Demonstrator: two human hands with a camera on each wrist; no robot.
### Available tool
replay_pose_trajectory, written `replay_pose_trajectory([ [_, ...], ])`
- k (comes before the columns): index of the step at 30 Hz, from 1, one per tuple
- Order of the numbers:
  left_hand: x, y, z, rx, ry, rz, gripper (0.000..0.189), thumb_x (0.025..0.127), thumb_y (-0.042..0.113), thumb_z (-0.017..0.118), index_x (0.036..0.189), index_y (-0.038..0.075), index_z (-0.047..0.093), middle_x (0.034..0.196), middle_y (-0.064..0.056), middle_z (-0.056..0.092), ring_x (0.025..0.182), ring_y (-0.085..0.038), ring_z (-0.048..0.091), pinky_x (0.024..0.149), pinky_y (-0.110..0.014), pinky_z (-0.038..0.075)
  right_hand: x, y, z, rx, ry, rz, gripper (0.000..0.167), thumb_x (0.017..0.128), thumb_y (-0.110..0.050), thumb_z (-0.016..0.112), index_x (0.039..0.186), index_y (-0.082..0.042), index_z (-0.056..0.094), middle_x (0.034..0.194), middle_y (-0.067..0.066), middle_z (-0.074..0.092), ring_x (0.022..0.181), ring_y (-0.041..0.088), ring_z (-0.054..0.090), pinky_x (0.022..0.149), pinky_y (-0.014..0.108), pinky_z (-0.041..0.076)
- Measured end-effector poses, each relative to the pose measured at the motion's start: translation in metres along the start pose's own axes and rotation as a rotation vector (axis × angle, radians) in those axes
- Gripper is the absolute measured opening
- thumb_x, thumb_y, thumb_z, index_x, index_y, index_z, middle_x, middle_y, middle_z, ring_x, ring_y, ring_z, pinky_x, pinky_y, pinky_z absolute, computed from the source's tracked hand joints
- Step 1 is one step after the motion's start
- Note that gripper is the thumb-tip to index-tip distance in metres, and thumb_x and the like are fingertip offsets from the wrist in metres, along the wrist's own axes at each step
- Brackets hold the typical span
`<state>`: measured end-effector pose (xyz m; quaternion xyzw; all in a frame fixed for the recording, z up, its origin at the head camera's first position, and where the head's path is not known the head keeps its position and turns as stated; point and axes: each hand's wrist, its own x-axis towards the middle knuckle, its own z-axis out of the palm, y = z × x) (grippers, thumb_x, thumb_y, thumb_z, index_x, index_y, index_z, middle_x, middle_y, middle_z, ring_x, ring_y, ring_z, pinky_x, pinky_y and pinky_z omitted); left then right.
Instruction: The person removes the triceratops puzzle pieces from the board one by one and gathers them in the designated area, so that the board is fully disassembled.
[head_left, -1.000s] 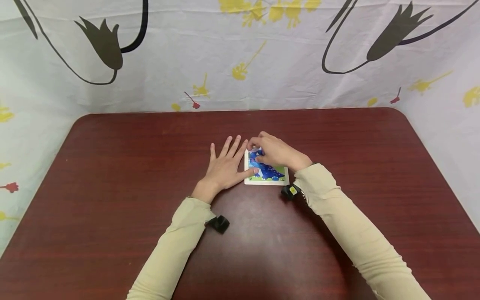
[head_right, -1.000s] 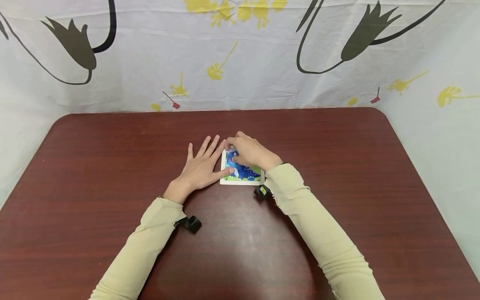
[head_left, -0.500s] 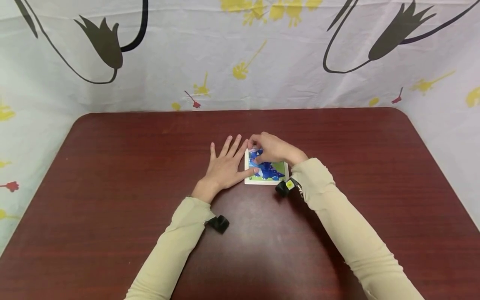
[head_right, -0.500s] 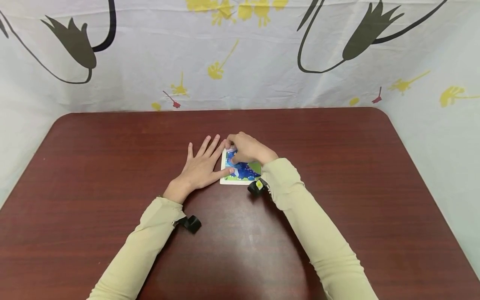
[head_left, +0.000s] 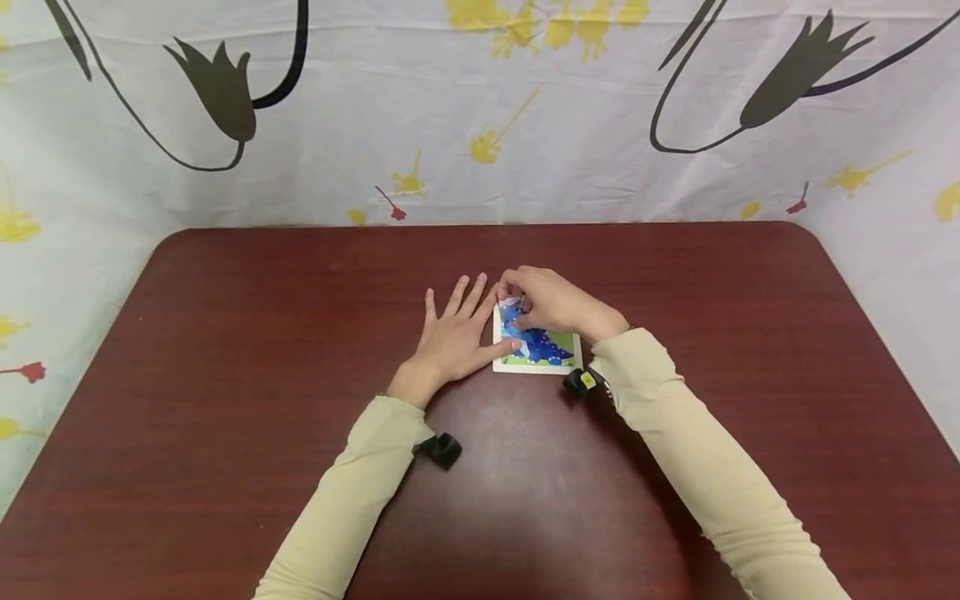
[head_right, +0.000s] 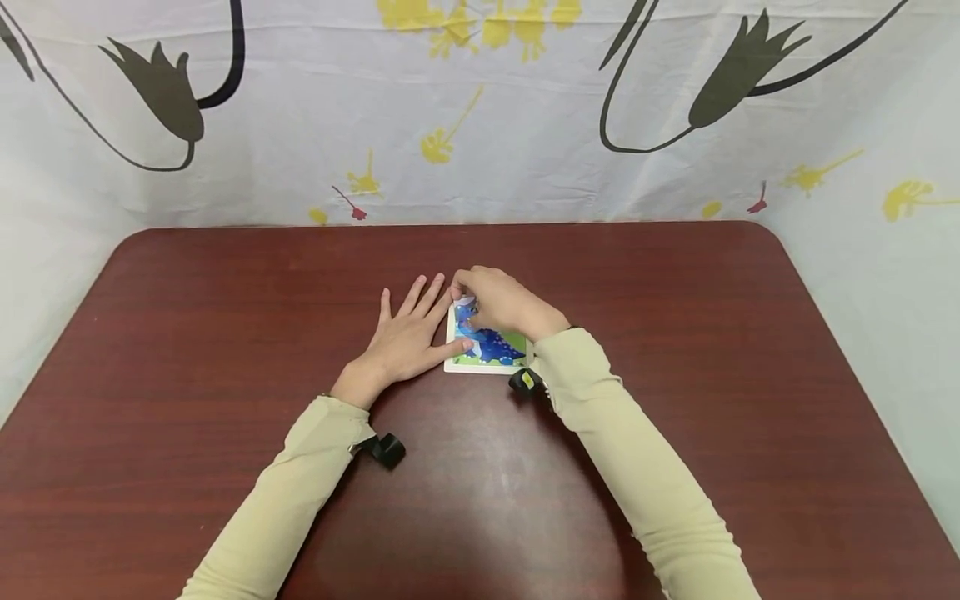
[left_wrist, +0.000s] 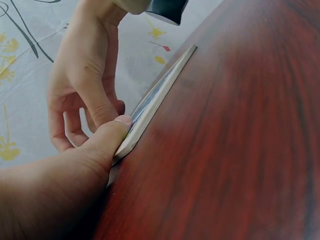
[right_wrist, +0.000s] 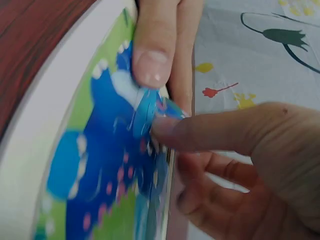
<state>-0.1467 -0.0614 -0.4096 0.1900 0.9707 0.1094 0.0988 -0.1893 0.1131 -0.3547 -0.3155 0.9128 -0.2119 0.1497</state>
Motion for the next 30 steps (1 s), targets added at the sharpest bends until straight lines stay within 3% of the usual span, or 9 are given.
replay_pose_trajectory([
  [4, 0.001, 0.003, 0.0, -0.003, 0.003, 0.006, 0.088, 0.082, 0.078, 0.027, 0.15, 0.028, 0.002, 0.155, 0.003, -0.007, 0.139, -0.02, -0.014, 0.103, -0.058, -0.013, -0.007, -0.001, -0.004, -0.078, 0.047, -0.03, 0.029, 0.077, -0.004, 0.074, 0.102, -0.005, 0.06, 0.093, 0.008, 0.057, 0.077, 0.021, 0.053, 0.071, 0.036, 0.045],
  [8, 0.001, 0.004, -0.001, -0.008, 0.01, 0.01, 0.089, 0.082, 0.077, 0.029, 0.15, 0.026, 0.003, 0.155, 0.002, -0.005, 0.14, -0.021, -0.012, 0.103, -0.058, -0.012, -0.017, 0.002, -0.015, -0.061, 0.119, -0.027, 0.03, 0.077, -0.006, 0.075, 0.104, -0.002, 0.063, 0.093, 0.009, 0.062, 0.079, 0.022, 0.058, 0.073, 0.037, 0.047],
  [12, 0.0, 0.003, 0.0, -0.012, 0.016, 0.012, 0.09, 0.082, 0.077, 0.029, 0.151, 0.025, 0.002, 0.155, 0.002, -0.005, 0.14, -0.021, -0.012, 0.103, -0.057, -0.013, -0.037, 0.018, -0.03, -0.038, 0.226, 0.006, 0.03, 0.073, -0.008, 0.078, 0.099, -0.002, 0.065, 0.086, 0.009, 0.065, 0.076, 0.022, 0.059, 0.072, 0.038, 0.047],
  [15, -0.001, 0.002, 0.0, -0.012, 0.024, 0.008, 0.09, 0.082, 0.076, 0.031, 0.151, 0.025, 0.003, 0.156, 0.002, -0.004, 0.14, -0.021, -0.011, 0.103, -0.057, -0.013, -0.055, 0.037, -0.035, -0.006, 0.264, 0.081, 0.03, 0.072, -0.008, 0.079, 0.098, -0.002, 0.065, 0.085, 0.009, 0.064, 0.076, 0.022, 0.058, 0.07, 0.039, 0.045],
  [21, -0.001, 0.002, 0.003, -0.023, 0.026, 0.02, 0.09, 0.082, 0.076, 0.032, 0.151, 0.025, 0.003, 0.156, 0.002, -0.004, 0.14, -0.021, -0.01, 0.103, -0.057, -0.013, -0.079, 0.068, -0.028, 0.092, 0.233, 0.229, 0.028, 0.074, -0.004, 0.076, 0.098, 0.0, 0.062, 0.092, 0.015, 0.061, 0.081, 0.027, 0.057, 0.075, 0.041, 0.045],
  [30, -0.002, 0.001, 0.001, -0.026, 0.036, 0.02, 0.09, 0.082, 0.076, 0.032, 0.151, 0.026, 0.003, 0.156, 0.002, -0.003, 0.14, -0.02, -0.01, 0.104, -0.057, -0.011, -0.079, 0.076, -0.018, 0.116, 0.165, 0.221, 0.026, 0.078, -0.002, 0.072, 0.102, 0.0, 0.062, 0.099, 0.016, 0.058, 0.084, 0.029, 0.058, 0.076, 0.043, 0.048],
])
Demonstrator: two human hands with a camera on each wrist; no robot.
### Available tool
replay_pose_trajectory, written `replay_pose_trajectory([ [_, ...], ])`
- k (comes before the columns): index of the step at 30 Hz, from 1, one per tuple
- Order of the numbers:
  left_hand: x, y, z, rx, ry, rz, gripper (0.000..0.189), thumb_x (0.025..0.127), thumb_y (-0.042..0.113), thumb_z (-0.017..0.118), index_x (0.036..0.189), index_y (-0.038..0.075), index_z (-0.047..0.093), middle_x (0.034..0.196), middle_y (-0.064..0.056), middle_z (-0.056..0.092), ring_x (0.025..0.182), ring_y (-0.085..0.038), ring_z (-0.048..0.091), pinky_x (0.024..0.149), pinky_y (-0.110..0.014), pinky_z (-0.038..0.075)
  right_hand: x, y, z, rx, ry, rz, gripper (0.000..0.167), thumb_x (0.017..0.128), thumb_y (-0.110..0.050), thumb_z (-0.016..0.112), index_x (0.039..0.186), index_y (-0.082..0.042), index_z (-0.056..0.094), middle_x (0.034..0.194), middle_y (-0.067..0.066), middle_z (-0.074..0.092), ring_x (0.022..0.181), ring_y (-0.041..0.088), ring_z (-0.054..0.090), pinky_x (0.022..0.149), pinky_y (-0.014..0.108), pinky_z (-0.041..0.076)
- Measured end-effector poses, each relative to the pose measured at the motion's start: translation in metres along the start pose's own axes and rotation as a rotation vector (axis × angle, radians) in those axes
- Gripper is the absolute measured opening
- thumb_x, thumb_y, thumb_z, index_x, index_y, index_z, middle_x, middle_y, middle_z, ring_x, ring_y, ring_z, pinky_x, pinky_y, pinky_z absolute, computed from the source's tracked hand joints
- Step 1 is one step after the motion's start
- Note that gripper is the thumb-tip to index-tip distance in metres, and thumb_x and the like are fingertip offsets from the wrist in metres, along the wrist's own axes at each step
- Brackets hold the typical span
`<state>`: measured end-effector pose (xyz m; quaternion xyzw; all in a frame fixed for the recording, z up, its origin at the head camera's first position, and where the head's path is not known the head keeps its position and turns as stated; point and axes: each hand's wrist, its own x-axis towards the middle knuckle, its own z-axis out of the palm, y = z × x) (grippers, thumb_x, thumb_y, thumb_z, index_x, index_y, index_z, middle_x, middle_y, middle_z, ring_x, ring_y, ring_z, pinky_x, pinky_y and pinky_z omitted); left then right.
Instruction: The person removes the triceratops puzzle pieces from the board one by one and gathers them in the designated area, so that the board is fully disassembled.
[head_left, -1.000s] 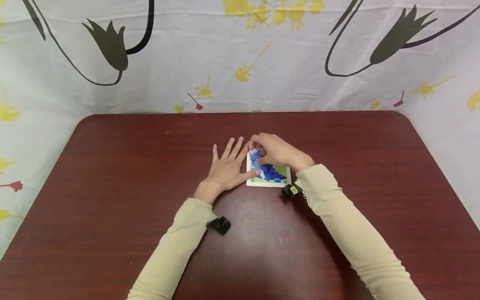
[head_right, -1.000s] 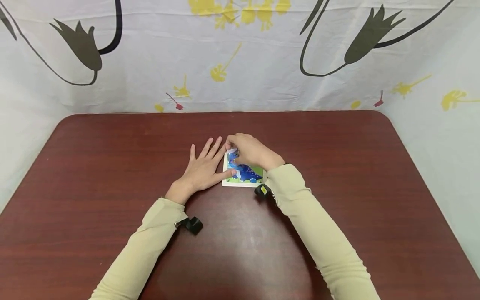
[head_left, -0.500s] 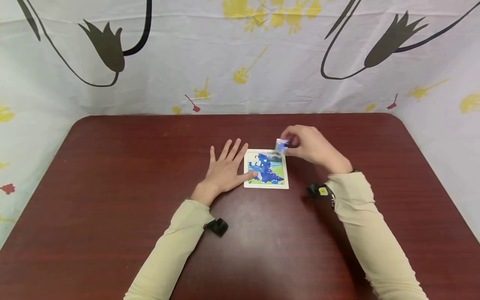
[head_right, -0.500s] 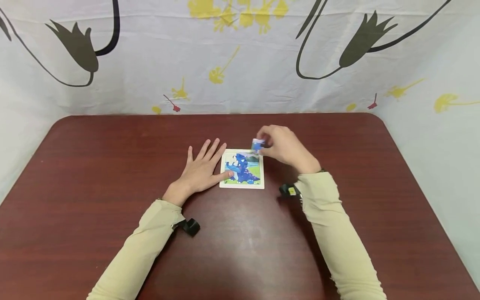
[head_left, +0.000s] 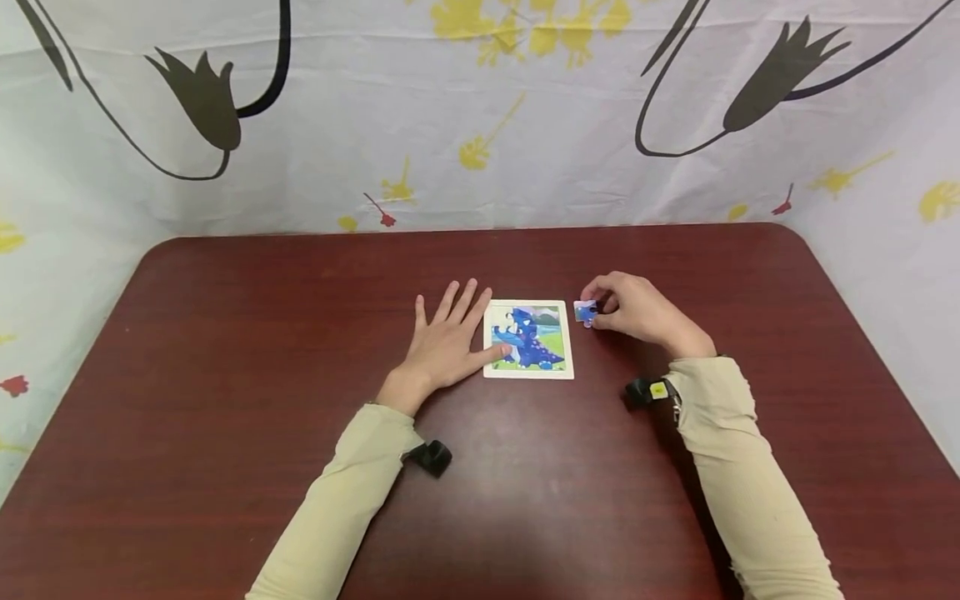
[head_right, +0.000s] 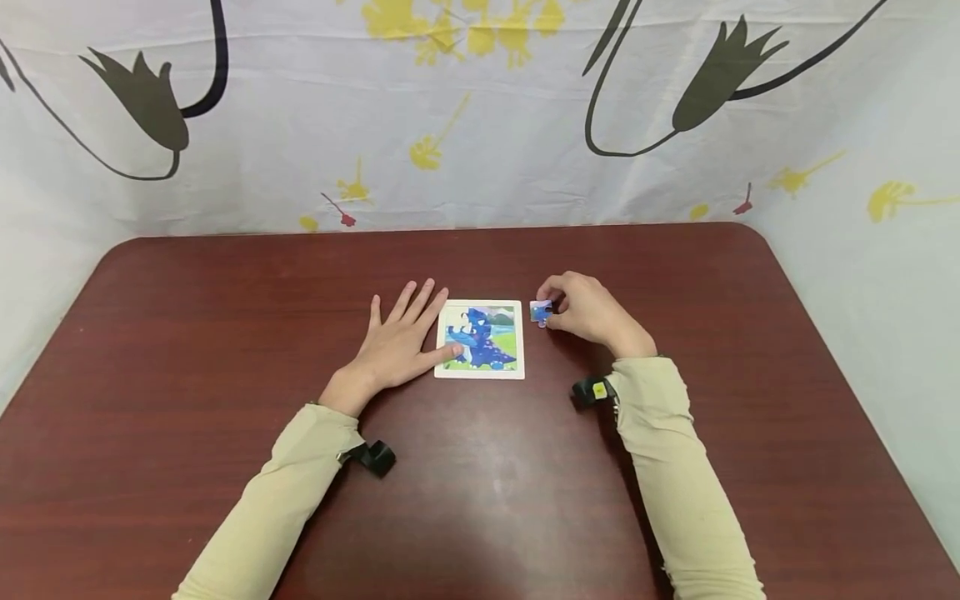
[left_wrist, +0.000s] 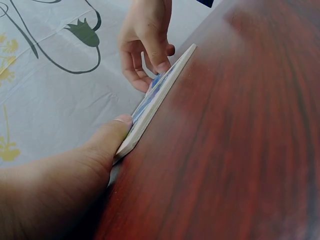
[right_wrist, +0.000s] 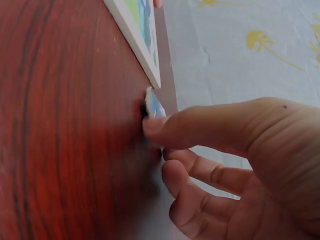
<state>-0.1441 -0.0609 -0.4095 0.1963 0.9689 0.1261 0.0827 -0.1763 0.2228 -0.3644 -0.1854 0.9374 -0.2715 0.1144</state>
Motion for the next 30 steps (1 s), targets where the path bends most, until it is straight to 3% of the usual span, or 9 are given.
replay_pose_trajectory([
  [5, -0.002, -0.002, -0.001, 0.003, -0.005, -0.001, 0.09, 0.082, 0.077, 0.031, 0.151, 0.026, 0.003, 0.156, 0.002, -0.003, 0.14, -0.02, -0.01, 0.104, -0.057, -0.011, 0.005, -0.005, 0.005, 0.013, -0.028, 0.007, 0.027, 0.078, -0.002, 0.071, 0.103, 0.002, 0.061, 0.099, 0.017, 0.055, 0.083, 0.029, 0.056, 0.076, 0.041, 0.046],
  [13, 0.0, -0.002, 0.001, 0.011, 0.011, 0.008, 0.09, 0.082, 0.076, 0.032, 0.151, 0.025, 0.003, 0.156, 0.001, -0.003, 0.14, -0.021, -0.009, 0.104, -0.057, -0.01, 0.01, -0.01, 0.007, 0.181, -0.059, 0.126, 0.027, 0.079, 0.005, 0.066, 0.105, 0.005, 0.058, 0.1, 0.02, 0.054, 0.076, 0.024, 0.058, 0.059, 0.031, 0.051],
  [22, 0.001, -0.001, 0.001, 0.014, 0.0, 0.001, 0.09, 0.082, 0.076, 0.032, 0.151, 0.026, 0.002, 0.156, 0.002, -0.003, 0.14, -0.02, -0.01, 0.104, -0.057, -0.011, 0.01, -0.012, 0.012, 0.129, -0.02, 0.122, 0.03, 0.077, 0.005, 0.066, 0.106, 0.006, 0.057, 0.104, 0.021, 0.051, 0.083, 0.029, 0.057, 0.059, 0.031, 0.051],
  [30, 0.0, -0.001, 0.001, 0.007, 0.001, 0.004, 0.089, 0.083, 0.075, 0.032, 0.151, 0.026, 0.002, 0.156, 0.002, -0.004, 0.14, -0.02, -0.01, 0.104, -0.057, -0.011, 0.008, -0.01, 0.015, 0.051, 0.013, 0.094, 0.031, 0.078, -0.002, 0.069, 0.106, 0.003, 0.058, 0.103, 0.02, 0.052, 0.086, 0.031, 0.051, 0.075, 0.041, 0.044],
])
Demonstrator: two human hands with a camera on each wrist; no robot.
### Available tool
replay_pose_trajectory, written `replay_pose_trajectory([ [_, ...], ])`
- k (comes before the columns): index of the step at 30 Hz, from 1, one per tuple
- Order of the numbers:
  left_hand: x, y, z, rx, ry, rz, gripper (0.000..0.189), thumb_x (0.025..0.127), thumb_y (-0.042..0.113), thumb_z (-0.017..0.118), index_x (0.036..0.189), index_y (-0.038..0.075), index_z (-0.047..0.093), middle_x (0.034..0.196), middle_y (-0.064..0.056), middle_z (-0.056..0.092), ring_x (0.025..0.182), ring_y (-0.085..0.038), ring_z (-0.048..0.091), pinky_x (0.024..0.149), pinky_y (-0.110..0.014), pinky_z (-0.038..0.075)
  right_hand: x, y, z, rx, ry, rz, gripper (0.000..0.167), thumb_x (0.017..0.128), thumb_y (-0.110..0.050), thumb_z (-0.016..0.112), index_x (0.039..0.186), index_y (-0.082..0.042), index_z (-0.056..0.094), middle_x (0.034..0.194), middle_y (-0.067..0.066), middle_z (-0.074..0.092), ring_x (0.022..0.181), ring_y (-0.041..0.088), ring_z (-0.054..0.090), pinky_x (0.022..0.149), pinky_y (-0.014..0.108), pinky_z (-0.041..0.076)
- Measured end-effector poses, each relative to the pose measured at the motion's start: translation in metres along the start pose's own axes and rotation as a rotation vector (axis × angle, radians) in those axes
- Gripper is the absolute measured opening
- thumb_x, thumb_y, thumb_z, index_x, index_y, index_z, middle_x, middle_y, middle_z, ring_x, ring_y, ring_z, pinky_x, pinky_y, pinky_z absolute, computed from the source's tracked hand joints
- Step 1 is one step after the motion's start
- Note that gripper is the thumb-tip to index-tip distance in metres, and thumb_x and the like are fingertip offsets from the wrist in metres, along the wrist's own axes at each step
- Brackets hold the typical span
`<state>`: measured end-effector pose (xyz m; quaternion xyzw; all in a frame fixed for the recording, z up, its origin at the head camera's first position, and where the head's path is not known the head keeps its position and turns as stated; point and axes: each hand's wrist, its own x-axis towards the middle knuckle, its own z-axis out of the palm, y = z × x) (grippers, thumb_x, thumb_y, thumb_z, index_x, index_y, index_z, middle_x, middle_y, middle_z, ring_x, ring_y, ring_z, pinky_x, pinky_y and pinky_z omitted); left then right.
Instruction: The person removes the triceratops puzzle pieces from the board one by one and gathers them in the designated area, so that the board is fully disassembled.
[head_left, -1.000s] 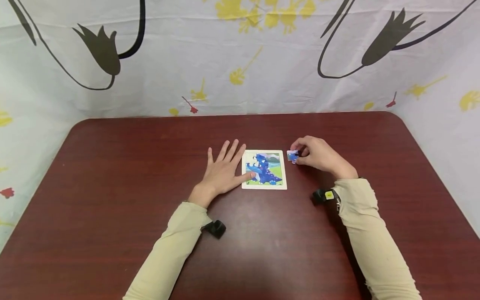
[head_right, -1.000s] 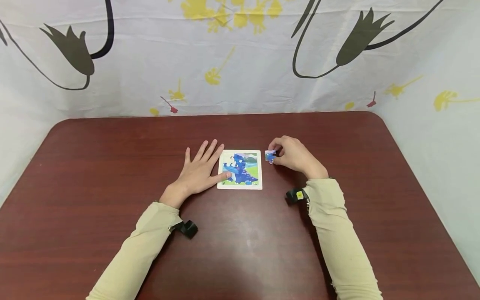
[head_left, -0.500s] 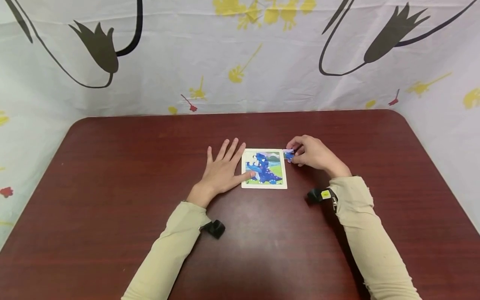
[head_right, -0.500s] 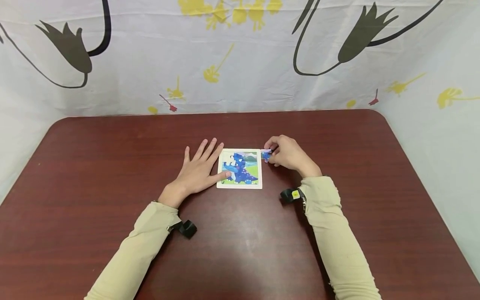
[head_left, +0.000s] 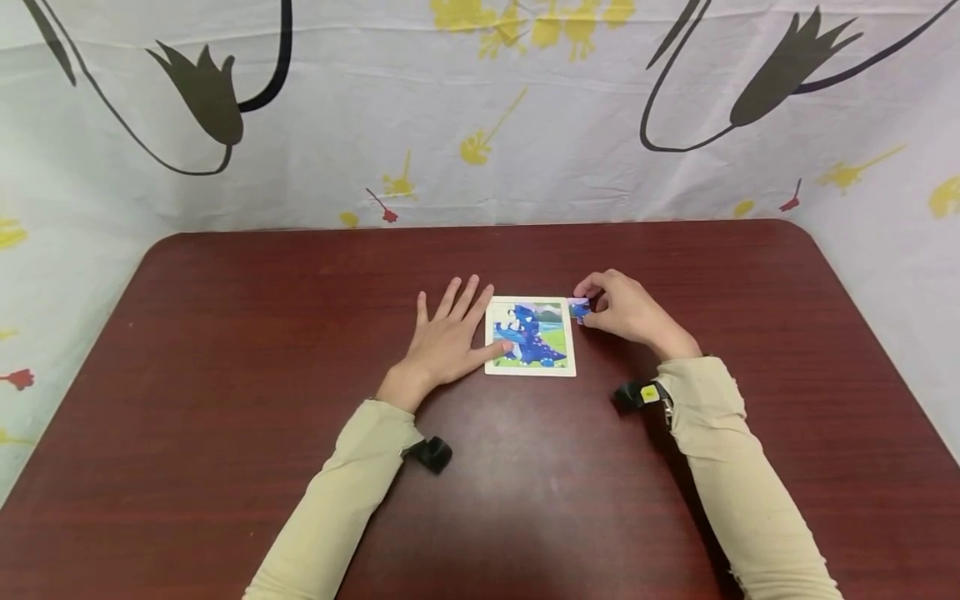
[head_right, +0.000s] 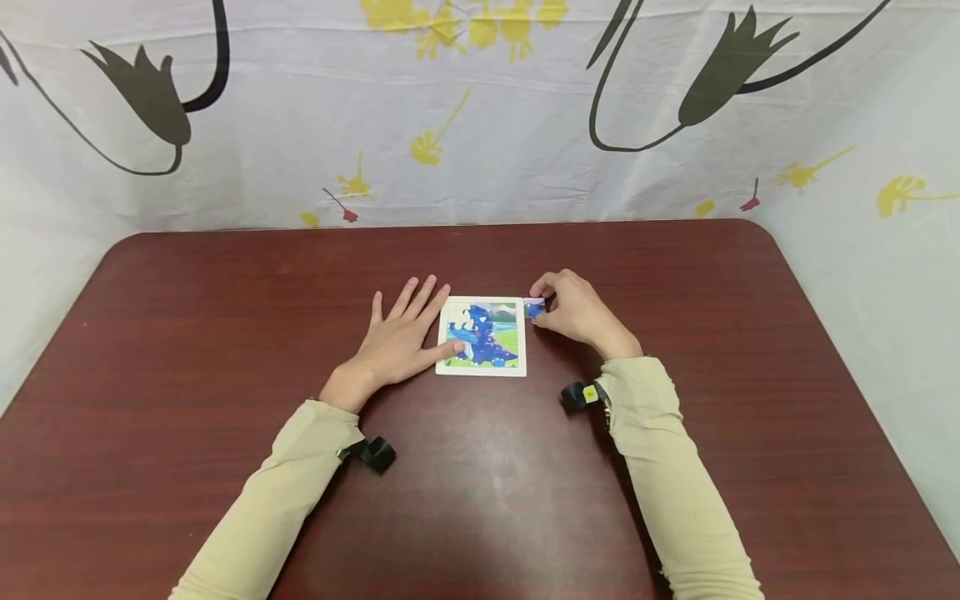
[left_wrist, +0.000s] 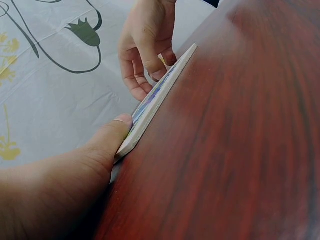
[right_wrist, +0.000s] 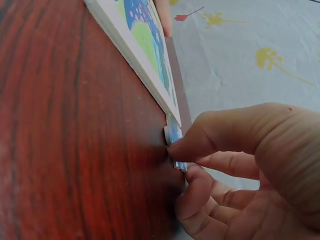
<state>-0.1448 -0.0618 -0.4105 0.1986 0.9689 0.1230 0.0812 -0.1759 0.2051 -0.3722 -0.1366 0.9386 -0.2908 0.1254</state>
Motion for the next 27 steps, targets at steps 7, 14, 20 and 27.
replay_pose_trajectory([
  [7, 0.0, 0.0, 0.0, -0.008, 0.004, -0.001, 0.089, 0.083, 0.075, 0.032, 0.151, 0.025, 0.004, 0.156, 0.002, -0.003, 0.14, -0.021, -0.009, 0.104, -0.057, -0.01, -0.006, 0.003, -0.01, 0.004, -0.013, -0.053, 0.041, 0.081, -0.003, 0.064, 0.12, 0.003, 0.053, 0.109, 0.02, 0.05, 0.086, 0.03, 0.053, 0.076, 0.042, 0.043],
  [14, 0.0, 0.0, -0.001, -0.004, -0.003, -0.008, 0.089, 0.083, 0.076, 0.031, 0.151, 0.026, 0.003, 0.156, 0.002, -0.004, 0.14, -0.02, -0.011, 0.104, -0.057, -0.011, -0.011, -0.008, -0.017, -0.024, 0.03, -0.126, 0.03, 0.085, -0.006, 0.061, 0.115, 0.0, 0.058, 0.105, 0.016, 0.054, 0.079, 0.024, 0.052, 0.071, 0.038, 0.042],
  [20, 0.001, -0.001, 0.0, 0.014, -0.011, -0.018, 0.089, 0.082, 0.077, 0.029, 0.151, 0.026, 0.002, 0.156, 0.003, -0.004, 0.14, -0.02, -0.011, 0.104, -0.057, -0.01, 0.005, -0.036, 0.0, -0.069, -0.072, -0.219, 0.02, 0.083, -0.006, 0.064, 0.102, -0.003, 0.066, 0.078, 0.006, 0.06, 0.063, 0.017, 0.051, 0.058, 0.032, 0.041],
  [27, 0.001, -0.001, 0.0, 0.033, -0.011, -0.015, 0.09, 0.082, 0.077, 0.029, 0.15, 0.026, 0.002, 0.155, 0.002, -0.005, 0.14, -0.021, -0.011, 0.104, -0.058, -0.01, 0.022, -0.053, 0.023, -0.098, -0.206, -0.32, 0.033, 0.085, -0.005, 0.066, 0.117, -0.005, 0.061, 0.077, 0.002, 0.056, 0.063, 0.015, 0.049, 0.063, 0.031, 0.042],
])
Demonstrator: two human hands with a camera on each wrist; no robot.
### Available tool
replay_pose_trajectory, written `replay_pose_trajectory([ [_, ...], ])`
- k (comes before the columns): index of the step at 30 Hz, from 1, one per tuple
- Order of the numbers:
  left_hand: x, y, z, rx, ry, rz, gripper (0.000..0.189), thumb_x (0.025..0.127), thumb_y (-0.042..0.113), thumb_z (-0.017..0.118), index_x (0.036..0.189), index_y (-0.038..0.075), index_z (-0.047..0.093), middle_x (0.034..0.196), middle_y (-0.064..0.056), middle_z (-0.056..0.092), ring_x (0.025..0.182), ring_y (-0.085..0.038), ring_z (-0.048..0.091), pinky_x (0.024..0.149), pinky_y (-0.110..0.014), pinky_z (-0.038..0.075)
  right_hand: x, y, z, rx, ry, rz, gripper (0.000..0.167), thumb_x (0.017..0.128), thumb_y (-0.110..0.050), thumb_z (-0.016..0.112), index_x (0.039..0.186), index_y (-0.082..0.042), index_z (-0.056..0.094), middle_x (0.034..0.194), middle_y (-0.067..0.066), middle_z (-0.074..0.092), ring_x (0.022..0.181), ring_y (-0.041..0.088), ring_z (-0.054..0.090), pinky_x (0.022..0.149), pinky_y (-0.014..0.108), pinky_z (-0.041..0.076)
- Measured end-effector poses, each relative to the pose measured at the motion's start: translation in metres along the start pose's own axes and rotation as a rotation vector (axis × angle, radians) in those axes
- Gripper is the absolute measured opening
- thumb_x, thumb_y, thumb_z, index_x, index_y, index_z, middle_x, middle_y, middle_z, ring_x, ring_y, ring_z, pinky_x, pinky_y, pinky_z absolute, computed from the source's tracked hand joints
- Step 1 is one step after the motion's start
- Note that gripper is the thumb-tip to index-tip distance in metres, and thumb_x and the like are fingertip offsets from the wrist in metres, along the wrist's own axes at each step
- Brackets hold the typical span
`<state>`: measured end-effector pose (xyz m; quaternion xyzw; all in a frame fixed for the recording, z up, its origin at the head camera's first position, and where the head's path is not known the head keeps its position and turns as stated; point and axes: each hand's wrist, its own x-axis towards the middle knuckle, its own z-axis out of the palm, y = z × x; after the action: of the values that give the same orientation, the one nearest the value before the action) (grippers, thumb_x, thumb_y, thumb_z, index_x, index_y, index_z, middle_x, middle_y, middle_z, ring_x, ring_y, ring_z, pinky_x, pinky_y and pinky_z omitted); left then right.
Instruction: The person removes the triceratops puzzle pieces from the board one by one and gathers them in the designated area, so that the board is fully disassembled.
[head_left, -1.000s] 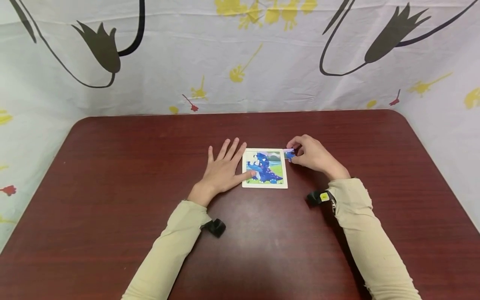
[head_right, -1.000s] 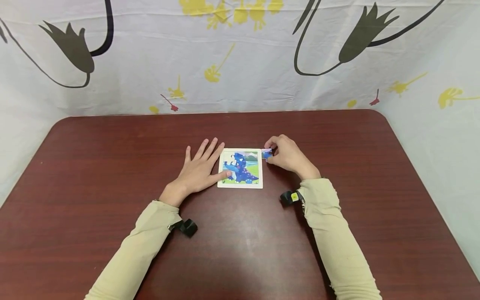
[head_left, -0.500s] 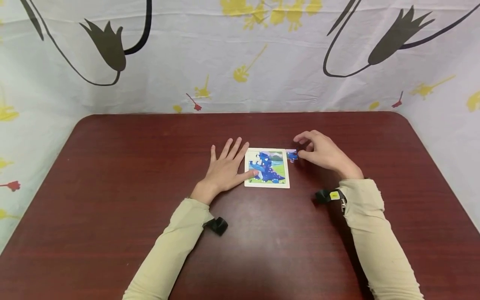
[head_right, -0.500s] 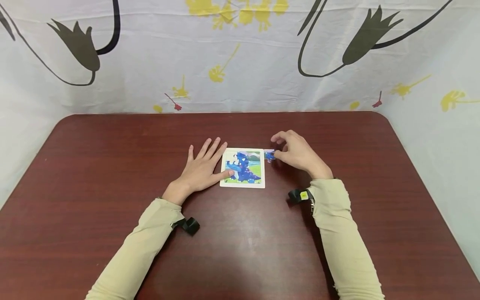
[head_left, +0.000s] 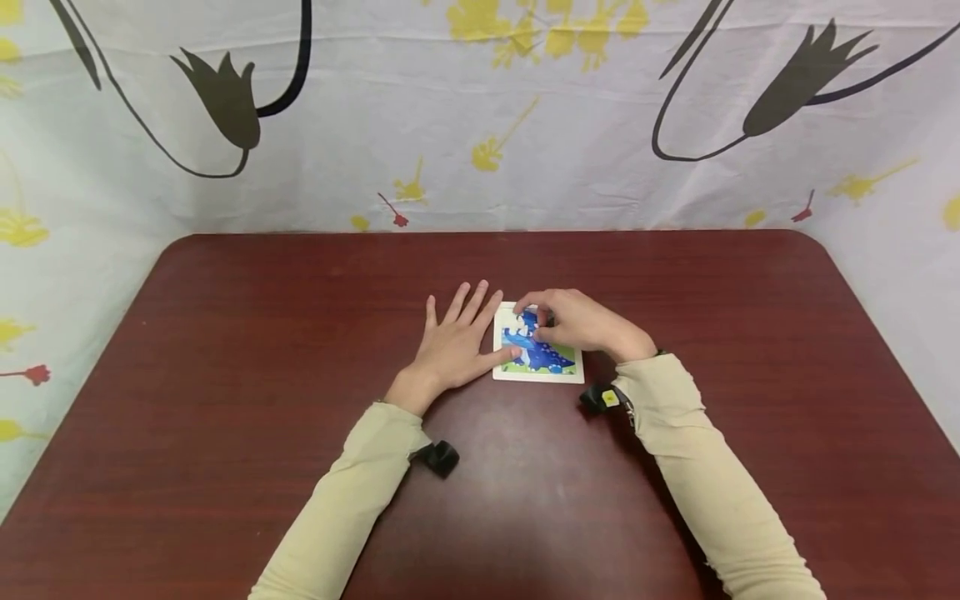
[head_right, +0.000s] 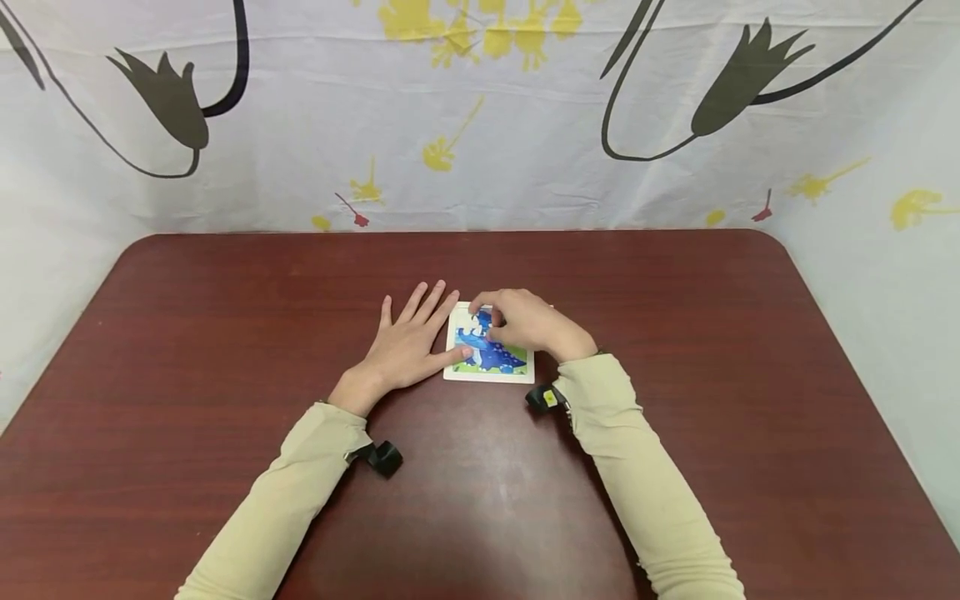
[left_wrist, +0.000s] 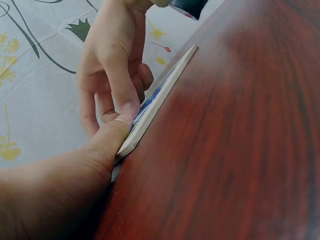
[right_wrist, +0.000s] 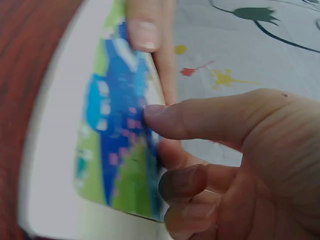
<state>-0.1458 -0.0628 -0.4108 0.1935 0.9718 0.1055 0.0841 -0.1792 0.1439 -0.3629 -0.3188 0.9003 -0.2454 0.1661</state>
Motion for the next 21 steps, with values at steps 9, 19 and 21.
replay_pose_trajectory([
  [9, 0.0007, -0.0007, 0.001, -0.003, 0.008, -0.001, 0.089, 0.082, 0.076, 0.03, 0.15, 0.026, 0.002, 0.155, 0.002, -0.005, 0.14, -0.02, -0.011, 0.104, -0.058, -0.009, 0.0022, -0.0018, 0.0026, 0.038, 0.011, 0.001, 0.029, 0.084, -0.001, 0.066, 0.113, -0.006, 0.06, 0.079, 0.006, 0.052, 0.063, 0.018, 0.045, 0.064, 0.033, 0.04],
  [19, 0.0001, -0.0001, -0.0003, -0.014, 0.008, 0.001, 0.089, 0.082, 0.076, 0.03, 0.15, 0.026, 0.003, 0.155, 0.002, -0.004, 0.14, -0.02, -0.01, 0.104, -0.058, -0.009, 0.0002, -0.0024, 0.0026, 0.039, 0.043, 0.095, 0.03, 0.083, -0.005, 0.068, 0.11, -0.017, 0.062, 0.096, 0.012, 0.041, 0.079, 0.024, 0.038, 0.064, 0.035, 0.035],
  [21, 0.0003, -0.0001, 0.0001, -0.012, 0.003, 0.001, 0.089, 0.082, 0.077, 0.03, 0.15, 0.026, 0.002, 0.155, 0.003, -0.004, 0.14, -0.02, -0.011, 0.104, -0.058, -0.009, 0.0, -0.0016, 0.0036, 0.035, 0.046, 0.086, 0.03, 0.083, -0.005, 0.068, 0.11, -0.017, 0.061, 0.097, 0.012, 0.043, 0.08, 0.024, 0.039, 0.065, 0.036, 0.036],
])
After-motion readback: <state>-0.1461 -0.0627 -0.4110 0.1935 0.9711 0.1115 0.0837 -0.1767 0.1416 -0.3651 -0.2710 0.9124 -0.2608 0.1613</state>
